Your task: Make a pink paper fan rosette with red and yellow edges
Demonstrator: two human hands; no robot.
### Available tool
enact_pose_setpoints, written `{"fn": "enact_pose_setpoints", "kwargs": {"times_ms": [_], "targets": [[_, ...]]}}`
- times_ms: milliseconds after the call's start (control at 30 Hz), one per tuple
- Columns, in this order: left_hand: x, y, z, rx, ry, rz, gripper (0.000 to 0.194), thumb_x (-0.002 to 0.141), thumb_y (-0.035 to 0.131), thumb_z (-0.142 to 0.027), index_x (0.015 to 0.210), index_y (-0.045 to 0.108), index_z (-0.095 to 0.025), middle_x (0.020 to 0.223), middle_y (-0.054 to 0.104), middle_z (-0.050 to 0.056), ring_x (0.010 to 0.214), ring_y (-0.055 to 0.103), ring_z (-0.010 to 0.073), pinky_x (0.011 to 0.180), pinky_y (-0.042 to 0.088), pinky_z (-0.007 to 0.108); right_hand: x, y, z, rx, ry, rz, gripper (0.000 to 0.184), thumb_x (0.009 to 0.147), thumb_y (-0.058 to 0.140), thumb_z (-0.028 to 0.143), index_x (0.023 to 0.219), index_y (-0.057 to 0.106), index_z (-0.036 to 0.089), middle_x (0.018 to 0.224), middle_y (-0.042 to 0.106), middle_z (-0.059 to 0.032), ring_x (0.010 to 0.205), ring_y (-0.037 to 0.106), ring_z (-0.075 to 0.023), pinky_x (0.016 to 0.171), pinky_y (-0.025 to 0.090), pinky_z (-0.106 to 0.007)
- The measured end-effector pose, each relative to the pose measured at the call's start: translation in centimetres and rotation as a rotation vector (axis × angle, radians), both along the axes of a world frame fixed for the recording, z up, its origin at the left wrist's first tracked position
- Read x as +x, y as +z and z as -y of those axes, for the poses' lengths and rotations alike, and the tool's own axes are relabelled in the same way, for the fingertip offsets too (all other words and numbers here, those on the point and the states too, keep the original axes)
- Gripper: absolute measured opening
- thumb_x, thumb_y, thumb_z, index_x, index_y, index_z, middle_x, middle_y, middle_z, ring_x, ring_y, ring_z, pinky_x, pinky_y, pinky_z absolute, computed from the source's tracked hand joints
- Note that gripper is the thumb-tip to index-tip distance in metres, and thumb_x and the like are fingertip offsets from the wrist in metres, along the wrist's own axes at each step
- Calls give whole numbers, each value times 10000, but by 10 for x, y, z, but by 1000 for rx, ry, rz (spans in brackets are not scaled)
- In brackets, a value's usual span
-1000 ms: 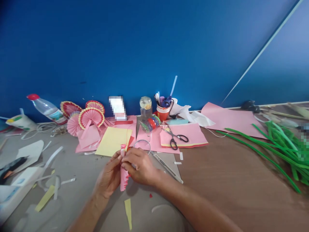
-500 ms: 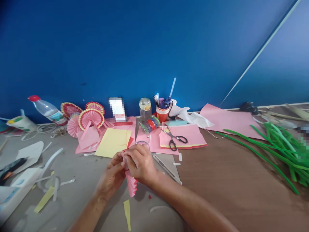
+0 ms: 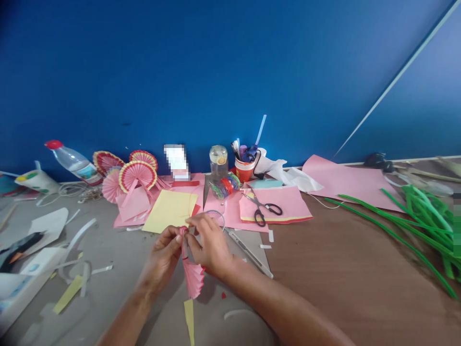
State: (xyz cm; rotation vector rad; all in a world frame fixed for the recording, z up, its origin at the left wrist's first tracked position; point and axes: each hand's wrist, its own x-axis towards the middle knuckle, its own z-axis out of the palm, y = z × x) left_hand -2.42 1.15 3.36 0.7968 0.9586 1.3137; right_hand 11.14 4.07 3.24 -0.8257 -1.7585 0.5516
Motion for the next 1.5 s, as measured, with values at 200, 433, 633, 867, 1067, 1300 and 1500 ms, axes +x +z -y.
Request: {"fn": "enact_pose_setpoints", "kwargs": {"times_ms": [200,433,633,867,1067,1300,1500], "targets": [[-3,-7,-4,-2,-11,-100,225,697,761,-355,725,643,-165,679,590,-14,661,506,104,652,405,216,0,0,-7,-504,201,-157,118,761,556,166,846,637,174,846,598,-33,727,548,-134,633,450,-251],[-8,3,-3,55,-120,-260,317,672,776,-393,852,661,-159,758,658,51,707,586,159,660,449,256,8,4,-12,-471,216,18,194,766,496,85,855,635,186,784,628,-3,681,561,-120,611,432,-227],[-10,2,-6,0,-144,-289,298,662,790,-311,886,658,-168,770,670,50,679,596,154,647,463,258,20,12,-13,-263,254,374,347,741,495,48,1043,580,199,831,660,-19,729,592,-154,639,429,-243],[-13,-5,-6,-33,-239,-390,155,678,763,-255,758,663,-168,643,636,16,598,567,127,593,427,232,33,16,-15,-163,322,666,399,810,474,91,1201,420,147,905,683,-86,829,638,-236,682,435,-304],[-7,-11,-8,-103,-248,-312,149,625,778,-194,672,640,-165,558,630,7,505,587,130,546,436,239,33,24,-19,-98,220,785,332,795,510,84,1120,498,149,862,666,-91,760,622,-230,632,418,-295],[-3,-7,-11,-204,43,-10,264,593,811,-270,671,580,-171,600,623,-41,585,611,107,639,489,249,29,57,14,-120,139,329,244,832,440,43,891,608,210,810,657,-28,735,601,-148,646,433,-237],[2,-1,-8,-208,64,193,268,553,844,-205,628,590,-166,669,676,-22,661,625,115,673,485,255,6,21,16,-138,-51,480,156,841,484,89,838,614,175,758,671,-60,680,609,-171,590,387,-251]]}}
